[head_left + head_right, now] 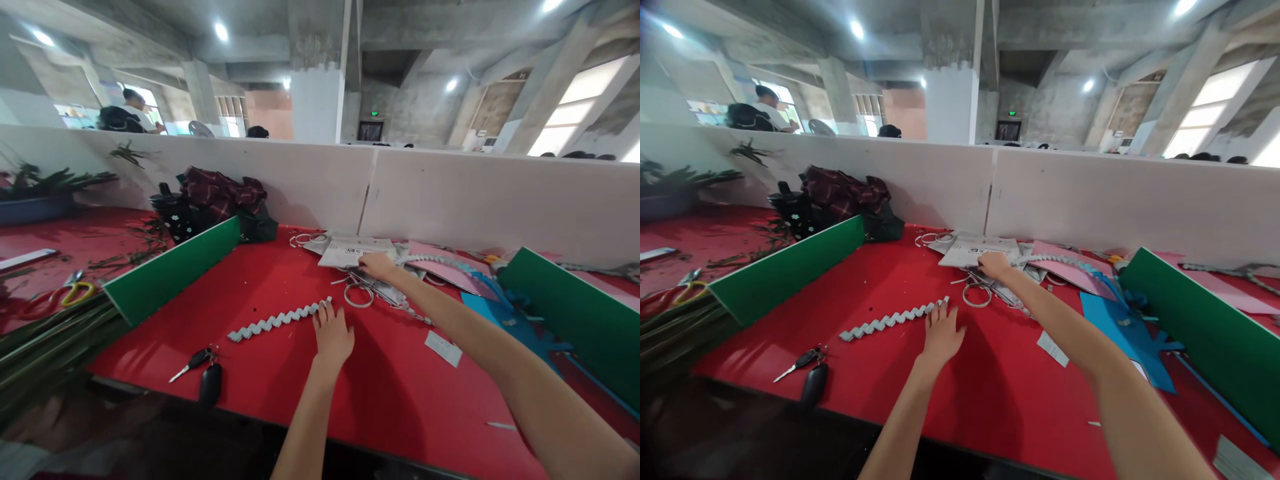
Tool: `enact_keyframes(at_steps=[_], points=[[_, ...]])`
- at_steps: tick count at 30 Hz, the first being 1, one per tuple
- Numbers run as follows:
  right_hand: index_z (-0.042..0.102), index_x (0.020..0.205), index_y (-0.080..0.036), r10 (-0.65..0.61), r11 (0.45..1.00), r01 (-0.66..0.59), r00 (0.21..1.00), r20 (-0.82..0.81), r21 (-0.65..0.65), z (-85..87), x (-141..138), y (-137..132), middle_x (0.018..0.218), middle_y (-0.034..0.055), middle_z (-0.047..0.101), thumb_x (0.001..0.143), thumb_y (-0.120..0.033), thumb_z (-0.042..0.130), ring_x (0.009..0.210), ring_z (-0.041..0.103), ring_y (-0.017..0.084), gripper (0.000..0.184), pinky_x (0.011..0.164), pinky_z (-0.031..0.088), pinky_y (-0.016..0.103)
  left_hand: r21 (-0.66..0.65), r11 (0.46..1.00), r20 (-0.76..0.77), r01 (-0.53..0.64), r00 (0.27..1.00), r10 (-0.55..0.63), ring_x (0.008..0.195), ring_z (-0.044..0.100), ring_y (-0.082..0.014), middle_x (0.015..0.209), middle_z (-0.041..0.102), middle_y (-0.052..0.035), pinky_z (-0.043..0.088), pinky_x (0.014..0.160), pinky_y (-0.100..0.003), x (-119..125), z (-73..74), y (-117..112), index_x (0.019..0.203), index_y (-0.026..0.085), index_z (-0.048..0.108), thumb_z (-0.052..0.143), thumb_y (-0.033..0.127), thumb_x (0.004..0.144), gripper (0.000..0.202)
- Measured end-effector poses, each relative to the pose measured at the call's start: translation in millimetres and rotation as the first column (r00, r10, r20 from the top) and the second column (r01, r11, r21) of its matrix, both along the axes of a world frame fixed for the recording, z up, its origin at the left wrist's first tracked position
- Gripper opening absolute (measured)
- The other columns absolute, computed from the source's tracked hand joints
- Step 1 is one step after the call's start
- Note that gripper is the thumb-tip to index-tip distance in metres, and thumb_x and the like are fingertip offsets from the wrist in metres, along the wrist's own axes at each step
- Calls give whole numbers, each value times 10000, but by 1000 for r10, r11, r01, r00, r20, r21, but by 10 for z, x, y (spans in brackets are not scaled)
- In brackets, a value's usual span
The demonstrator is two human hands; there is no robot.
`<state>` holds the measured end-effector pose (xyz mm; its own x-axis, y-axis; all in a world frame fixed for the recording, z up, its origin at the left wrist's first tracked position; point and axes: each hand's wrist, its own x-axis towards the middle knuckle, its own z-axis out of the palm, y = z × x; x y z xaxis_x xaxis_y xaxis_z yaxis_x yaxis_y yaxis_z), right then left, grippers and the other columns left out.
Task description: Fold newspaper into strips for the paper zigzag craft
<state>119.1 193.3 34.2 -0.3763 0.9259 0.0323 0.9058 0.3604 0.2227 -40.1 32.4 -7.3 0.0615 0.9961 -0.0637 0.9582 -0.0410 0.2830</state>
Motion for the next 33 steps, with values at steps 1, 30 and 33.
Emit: enact_keyframes(at_steps=[1, 30, 33], points=[[666, 980, -203, -1, 1000, 1, 1000, 2, -23, -19, 26, -12, 1035, 86, 685, 881, -405, 436, 937, 633, 209, 322, 736, 459, 262, -10, 1000, 0, 2, 1000, -2, 1381, 144, -298, 1500, 216, -135, 173, 1094, -462, -4, 1, -1, 1335, 145, 413, 459, 319, 830, 536], [671, 988, -176, 75, 997, -75, 995, 63, 3, 295, 54, -24, 1051, 105, 676, 860, -241, 439, 983, 613, 215, 273, 788, 443, 271, -77, 995, 43, 64, 997, -61, 1384, 129, -297, 1504, 198, -139, 172, 1092, -457, 8, 191, -84, 1335, 146, 409, 445, 364, 817, 563], [650, 994, -176, 99, 995, -98, 994, 40, -33, 137, 2, -64, 1057, 96, 668, 847, -277, 485, 968, 613, 200, 243, 744, 440, 240, -81, 995, 40, 61, 998, -58, 1381, 145, -299, 1501, 206, -138, 178, 1088, -464, -1, 212, -106, 1333, 153, 413, 443, 364, 817, 559]])
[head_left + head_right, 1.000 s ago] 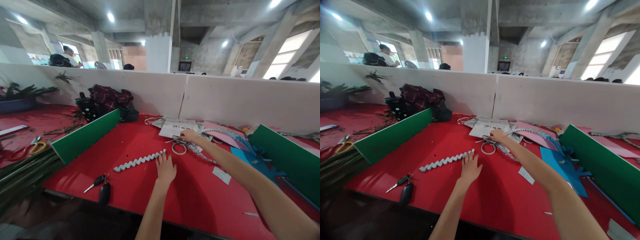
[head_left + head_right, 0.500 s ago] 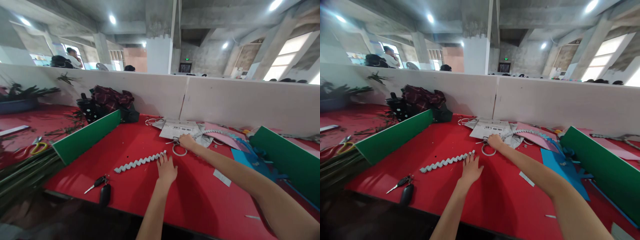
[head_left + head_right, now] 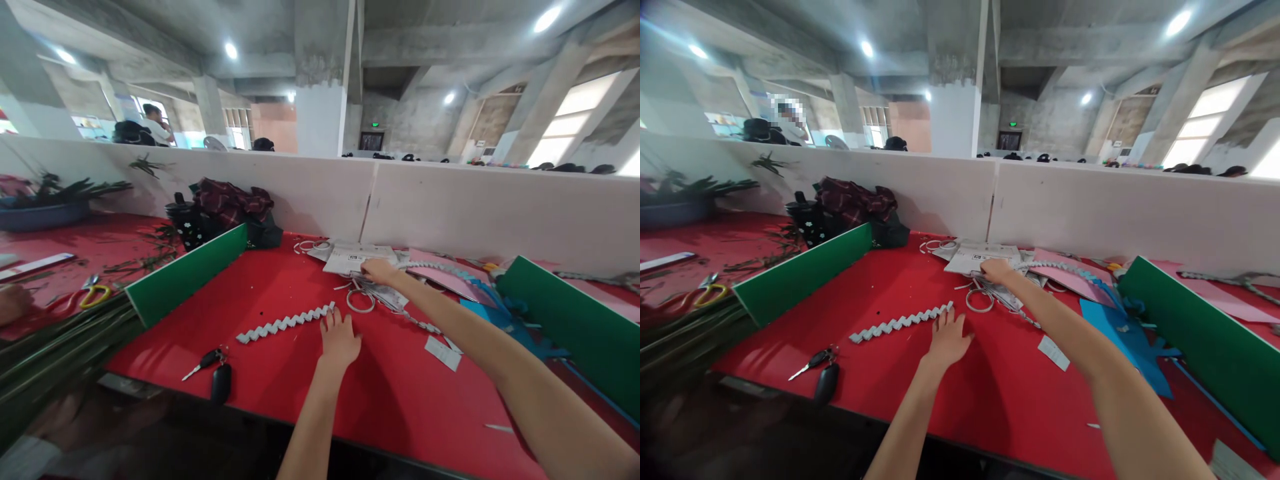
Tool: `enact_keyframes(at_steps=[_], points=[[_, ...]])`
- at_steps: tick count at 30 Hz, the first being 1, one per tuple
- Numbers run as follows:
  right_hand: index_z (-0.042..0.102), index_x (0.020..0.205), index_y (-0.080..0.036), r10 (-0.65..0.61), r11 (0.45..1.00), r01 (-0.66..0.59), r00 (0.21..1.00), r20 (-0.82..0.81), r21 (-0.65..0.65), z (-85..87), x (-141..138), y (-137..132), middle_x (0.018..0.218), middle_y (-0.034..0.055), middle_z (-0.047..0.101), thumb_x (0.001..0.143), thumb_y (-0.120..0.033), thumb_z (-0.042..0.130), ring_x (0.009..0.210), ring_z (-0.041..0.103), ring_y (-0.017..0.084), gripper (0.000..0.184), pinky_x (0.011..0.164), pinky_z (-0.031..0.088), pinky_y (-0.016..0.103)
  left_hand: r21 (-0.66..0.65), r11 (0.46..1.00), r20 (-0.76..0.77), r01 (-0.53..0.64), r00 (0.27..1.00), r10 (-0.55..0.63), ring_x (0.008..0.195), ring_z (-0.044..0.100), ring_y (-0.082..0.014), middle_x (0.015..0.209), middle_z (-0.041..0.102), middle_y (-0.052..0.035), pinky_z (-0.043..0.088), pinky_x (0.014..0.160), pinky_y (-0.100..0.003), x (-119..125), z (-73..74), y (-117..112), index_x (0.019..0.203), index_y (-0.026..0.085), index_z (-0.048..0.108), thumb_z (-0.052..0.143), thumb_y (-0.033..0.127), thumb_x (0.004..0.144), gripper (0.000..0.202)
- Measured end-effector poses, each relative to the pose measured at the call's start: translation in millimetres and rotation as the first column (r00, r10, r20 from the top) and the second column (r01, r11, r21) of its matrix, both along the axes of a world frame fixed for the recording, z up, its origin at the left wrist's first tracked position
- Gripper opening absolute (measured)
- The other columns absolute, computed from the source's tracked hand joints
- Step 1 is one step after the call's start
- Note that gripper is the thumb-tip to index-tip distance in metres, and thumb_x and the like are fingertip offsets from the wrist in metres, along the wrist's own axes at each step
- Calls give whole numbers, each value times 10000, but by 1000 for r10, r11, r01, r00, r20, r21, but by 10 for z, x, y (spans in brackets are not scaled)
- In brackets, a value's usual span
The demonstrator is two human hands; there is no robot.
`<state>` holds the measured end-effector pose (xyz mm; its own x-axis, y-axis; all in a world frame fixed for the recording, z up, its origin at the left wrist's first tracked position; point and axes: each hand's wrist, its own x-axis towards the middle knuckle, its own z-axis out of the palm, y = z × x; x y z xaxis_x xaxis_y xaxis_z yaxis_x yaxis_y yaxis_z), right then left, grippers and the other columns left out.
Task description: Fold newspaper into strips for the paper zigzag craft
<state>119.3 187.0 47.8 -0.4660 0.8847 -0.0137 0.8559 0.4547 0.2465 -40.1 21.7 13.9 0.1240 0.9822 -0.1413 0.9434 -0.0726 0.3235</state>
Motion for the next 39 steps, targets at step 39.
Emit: enact_keyframes(at_steps=[39], points=[[527, 1202, -158, -375, 667, 543, 836, -400, 510, 1217, 1580, 67, 1059, 208, 605, 934, -296, 271, 1005, 565, 312, 396, 836, 393, 437, -16, 1000, -28, -2, 1000, 1, 1379, 152, -303, 1486, 250, -142, 182, 1082, -486, 28, -222, 129, 1309, 154, 442, 444, 368, 822, 532]])
